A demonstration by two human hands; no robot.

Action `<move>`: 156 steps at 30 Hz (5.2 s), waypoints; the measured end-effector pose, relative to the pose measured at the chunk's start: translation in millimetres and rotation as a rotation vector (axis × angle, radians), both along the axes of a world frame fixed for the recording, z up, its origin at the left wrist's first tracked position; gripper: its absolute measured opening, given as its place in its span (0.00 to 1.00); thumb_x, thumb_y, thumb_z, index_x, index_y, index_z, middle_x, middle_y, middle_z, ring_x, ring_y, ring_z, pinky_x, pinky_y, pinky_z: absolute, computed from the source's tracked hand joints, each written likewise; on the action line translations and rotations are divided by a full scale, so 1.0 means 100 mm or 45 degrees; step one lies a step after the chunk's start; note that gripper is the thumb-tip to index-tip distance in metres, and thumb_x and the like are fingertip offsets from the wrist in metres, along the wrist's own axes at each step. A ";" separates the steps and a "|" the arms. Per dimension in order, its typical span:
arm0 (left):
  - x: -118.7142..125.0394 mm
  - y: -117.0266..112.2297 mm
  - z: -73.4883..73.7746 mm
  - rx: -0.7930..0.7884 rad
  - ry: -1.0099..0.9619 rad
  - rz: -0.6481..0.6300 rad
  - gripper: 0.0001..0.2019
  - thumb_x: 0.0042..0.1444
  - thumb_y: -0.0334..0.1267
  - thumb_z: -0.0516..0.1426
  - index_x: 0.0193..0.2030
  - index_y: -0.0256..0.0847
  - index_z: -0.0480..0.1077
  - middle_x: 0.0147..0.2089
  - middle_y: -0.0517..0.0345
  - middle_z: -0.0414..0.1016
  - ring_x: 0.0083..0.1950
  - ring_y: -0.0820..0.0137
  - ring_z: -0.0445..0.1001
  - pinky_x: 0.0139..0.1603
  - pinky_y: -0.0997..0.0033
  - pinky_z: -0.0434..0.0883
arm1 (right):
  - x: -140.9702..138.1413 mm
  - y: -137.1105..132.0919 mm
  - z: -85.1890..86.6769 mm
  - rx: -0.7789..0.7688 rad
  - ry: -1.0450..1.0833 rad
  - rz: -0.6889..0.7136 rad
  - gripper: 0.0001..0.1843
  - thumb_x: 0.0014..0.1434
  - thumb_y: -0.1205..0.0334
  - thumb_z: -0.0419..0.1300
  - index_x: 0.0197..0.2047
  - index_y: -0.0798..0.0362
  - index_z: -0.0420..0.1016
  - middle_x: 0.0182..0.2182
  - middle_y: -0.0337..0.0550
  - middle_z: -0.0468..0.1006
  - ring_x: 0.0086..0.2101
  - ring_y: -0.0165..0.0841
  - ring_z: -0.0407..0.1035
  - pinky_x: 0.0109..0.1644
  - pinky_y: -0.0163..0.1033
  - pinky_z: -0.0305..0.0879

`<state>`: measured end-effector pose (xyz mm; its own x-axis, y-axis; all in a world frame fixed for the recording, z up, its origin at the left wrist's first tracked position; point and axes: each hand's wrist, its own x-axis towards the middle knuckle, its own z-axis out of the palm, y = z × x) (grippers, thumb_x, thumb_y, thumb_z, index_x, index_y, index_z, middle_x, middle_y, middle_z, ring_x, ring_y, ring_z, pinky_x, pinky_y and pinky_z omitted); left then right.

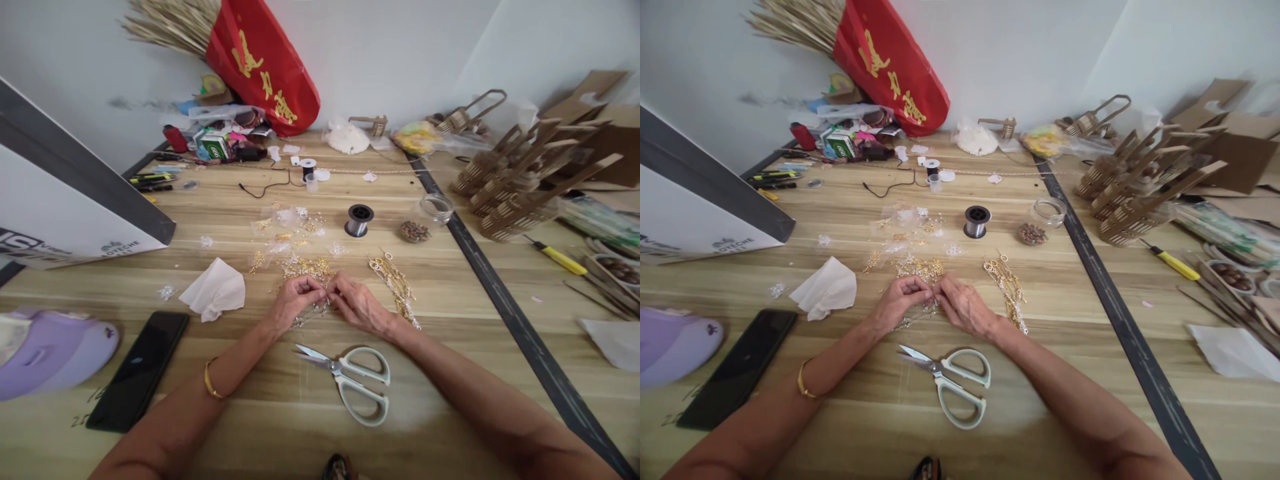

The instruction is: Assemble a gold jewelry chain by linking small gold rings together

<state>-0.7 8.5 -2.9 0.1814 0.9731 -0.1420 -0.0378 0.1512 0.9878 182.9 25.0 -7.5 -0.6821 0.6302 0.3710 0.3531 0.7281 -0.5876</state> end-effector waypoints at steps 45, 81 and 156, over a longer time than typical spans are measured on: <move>0.10 -0.10 0.06 0.723 0.497 0.185 0.03 0.51 0.32 0.59 0.28 0.40 0.71 0.33 0.54 0.76 0.38 0.68 0.75 0.42 0.70 0.71 | -0.06 0.07 -0.03 -1.262 0.653 -0.058 0.16 0.53 0.54 0.63 0.38 0.58 0.71 0.22 0.36 0.71 0.22 0.24 0.67 0.25 0.28 0.64; 0.08 -0.02 0.02 0.381 0.308 0.336 0.05 0.46 0.35 0.63 0.27 0.36 0.72 0.30 0.57 0.78 0.31 0.71 0.76 0.36 0.73 0.73 | -0.02 0.02 0.06 -0.933 0.387 -0.039 0.03 0.53 0.67 0.55 0.29 0.56 0.67 0.22 0.33 0.62 0.23 0.24 0.54 0.27 0.30 0.51; 0.07 -0.01 0.02 0.101 0.085 0.272 0.10 0.45 0.40 0.63 0.29 0.37 0.68 0.26 0.59 0.76 0.26 0.72 0.74 0.32 0.73 0.72 | -0.03 0.02 0.04 -0.581 0.092 -0.055 0.12 0.59 0.60 0.52 0.26 0.56 0.63 0.19 0.33 0.60 0.21 0.24 0.52 0.25 0.31 0.48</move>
<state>6.1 7.3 -1.0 -0.0368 0.9970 -0.0686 0.0052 0.0688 0.9976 180.1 27.1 -3.3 -0.6341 0.7674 0.0947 0.3237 0.3746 -0.8689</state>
